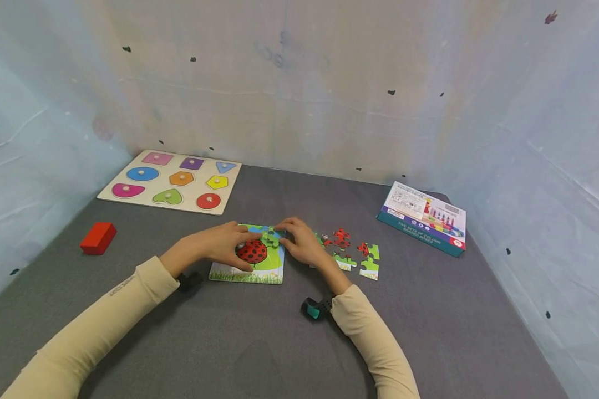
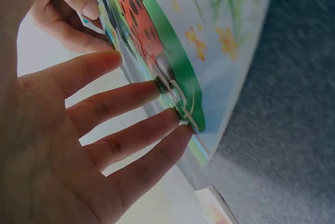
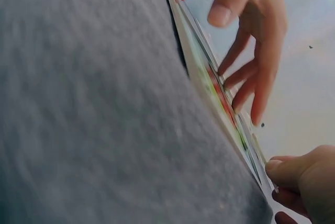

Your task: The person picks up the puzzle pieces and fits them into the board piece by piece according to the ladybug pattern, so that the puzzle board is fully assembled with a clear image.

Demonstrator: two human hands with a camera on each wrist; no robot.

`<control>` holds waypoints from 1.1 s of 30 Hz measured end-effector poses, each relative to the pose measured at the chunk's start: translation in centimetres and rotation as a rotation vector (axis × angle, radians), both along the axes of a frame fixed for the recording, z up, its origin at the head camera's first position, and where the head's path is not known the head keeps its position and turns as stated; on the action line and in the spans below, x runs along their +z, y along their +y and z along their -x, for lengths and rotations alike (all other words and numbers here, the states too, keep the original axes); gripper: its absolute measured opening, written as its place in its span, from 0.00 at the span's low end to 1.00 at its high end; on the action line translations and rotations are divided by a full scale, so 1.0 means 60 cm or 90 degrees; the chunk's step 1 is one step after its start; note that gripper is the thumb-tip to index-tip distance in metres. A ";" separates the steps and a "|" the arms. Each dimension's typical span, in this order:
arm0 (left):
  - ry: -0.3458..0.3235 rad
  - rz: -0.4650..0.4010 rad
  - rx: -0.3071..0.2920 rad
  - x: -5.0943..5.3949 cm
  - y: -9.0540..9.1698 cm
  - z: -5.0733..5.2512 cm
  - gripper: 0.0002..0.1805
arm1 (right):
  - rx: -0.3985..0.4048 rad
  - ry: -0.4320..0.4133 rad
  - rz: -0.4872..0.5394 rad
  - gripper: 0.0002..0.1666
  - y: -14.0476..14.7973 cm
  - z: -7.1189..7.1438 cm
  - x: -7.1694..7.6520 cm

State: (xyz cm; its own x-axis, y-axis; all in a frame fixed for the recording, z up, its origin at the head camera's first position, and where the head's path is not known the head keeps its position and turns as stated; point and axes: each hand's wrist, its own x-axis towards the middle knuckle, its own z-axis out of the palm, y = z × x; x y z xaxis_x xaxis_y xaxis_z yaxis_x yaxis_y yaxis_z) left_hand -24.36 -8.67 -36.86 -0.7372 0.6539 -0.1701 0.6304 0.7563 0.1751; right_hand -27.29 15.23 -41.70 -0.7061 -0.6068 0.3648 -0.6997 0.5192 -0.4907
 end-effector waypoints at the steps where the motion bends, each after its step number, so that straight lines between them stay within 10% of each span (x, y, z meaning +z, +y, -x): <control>1: 0.004 0.004 -0.001 0.000 0.002 0.001 0.46 | 0.002 0.000 0.000 0.17 -0.002 -0.001 -0.001; 33: 0.069 0.039 0.011 -0.004 0.021 -0.004 0.43 | 0.001 0.002 -0.002 0.16 -0.016 -0.005 -0.006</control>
